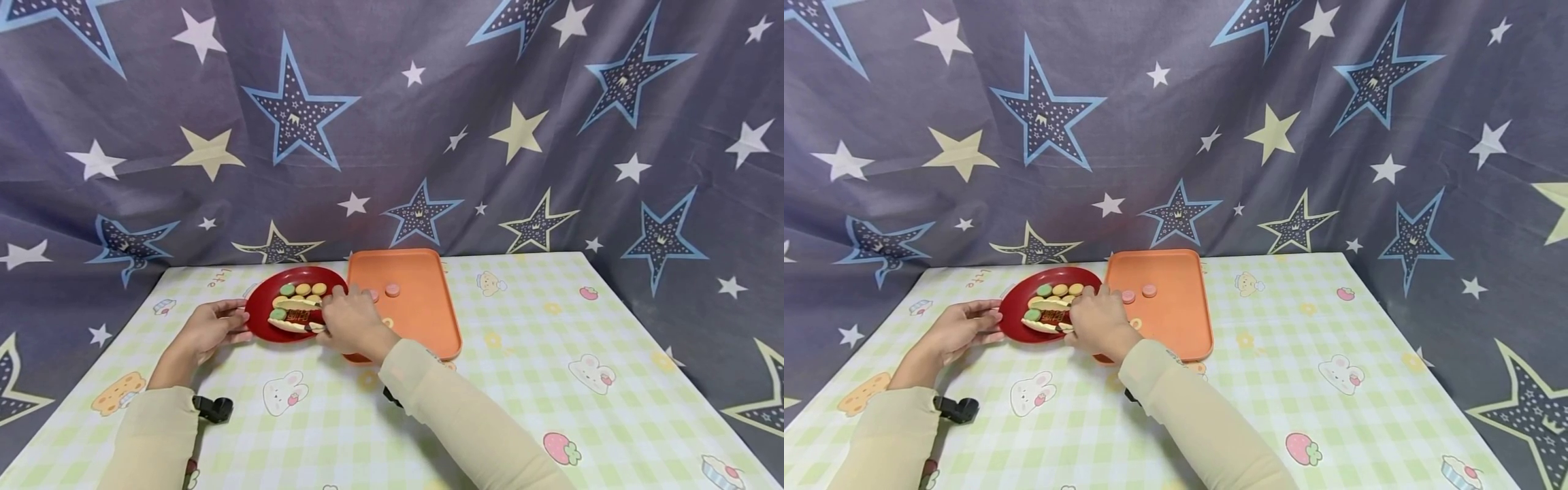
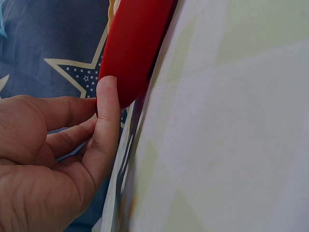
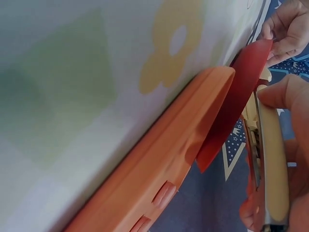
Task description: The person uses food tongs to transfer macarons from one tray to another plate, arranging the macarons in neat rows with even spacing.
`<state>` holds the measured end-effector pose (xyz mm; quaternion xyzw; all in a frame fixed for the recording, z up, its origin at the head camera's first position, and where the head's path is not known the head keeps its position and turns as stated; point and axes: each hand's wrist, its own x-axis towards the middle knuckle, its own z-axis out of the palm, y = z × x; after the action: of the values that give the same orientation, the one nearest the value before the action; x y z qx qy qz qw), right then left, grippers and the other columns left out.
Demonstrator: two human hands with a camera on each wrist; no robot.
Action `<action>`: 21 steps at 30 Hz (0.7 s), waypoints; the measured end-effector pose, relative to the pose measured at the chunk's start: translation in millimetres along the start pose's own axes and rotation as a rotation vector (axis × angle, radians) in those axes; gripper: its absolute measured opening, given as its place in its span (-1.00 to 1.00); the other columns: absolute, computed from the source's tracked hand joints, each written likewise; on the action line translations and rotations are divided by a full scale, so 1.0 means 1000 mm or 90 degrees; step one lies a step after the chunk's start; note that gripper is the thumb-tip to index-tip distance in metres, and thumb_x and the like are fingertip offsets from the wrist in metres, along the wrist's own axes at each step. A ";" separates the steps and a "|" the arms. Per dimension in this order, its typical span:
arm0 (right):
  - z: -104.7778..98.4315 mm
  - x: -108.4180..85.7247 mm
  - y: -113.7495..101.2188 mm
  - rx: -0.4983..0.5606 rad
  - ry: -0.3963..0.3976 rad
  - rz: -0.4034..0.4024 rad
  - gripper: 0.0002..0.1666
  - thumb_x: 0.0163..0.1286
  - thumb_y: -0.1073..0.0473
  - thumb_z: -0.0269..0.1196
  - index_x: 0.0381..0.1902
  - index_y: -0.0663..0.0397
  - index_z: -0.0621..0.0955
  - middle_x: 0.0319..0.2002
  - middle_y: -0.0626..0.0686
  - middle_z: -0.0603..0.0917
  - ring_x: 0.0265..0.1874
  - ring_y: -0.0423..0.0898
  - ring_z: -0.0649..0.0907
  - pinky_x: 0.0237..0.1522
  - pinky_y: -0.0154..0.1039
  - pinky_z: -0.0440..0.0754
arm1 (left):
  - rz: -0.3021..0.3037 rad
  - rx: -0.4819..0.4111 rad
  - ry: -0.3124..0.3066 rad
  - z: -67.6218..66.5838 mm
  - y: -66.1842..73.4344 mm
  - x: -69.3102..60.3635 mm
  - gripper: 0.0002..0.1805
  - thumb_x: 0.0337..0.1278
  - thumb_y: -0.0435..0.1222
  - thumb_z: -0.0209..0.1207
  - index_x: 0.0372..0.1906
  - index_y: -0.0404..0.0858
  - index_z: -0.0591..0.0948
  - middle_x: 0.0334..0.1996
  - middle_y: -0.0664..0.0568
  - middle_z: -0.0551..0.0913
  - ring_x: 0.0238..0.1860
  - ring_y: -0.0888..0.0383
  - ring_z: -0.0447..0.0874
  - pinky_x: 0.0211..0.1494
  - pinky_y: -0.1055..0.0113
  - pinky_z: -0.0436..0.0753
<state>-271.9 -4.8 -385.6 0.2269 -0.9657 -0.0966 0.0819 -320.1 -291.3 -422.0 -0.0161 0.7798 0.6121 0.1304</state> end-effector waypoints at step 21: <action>-0.011 -0.026 0.038 0.056 0.029 0.028 -0.37 0.36 -0.35 0.19 0.12 -0.02 0.61 -0.18 -0.02 0.51 -0.33 -0.03 0.41 -0.37 -0.18 0.46 | 0.005 -0.005 -0.004 -0.001 -0.001 0.001 -0.38 0.53 -0.45 0.02 0.54 -0.51 0.12 0.08 -0.19 0.45 -0.23 0.16 0.76 0.00 0.16 0.79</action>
<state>-263.3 38.8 -369.2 0.2114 -0.9716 -0.0471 0.0957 -321.2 -291.8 -422.8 -0.0113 0.7770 0.6158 0.1301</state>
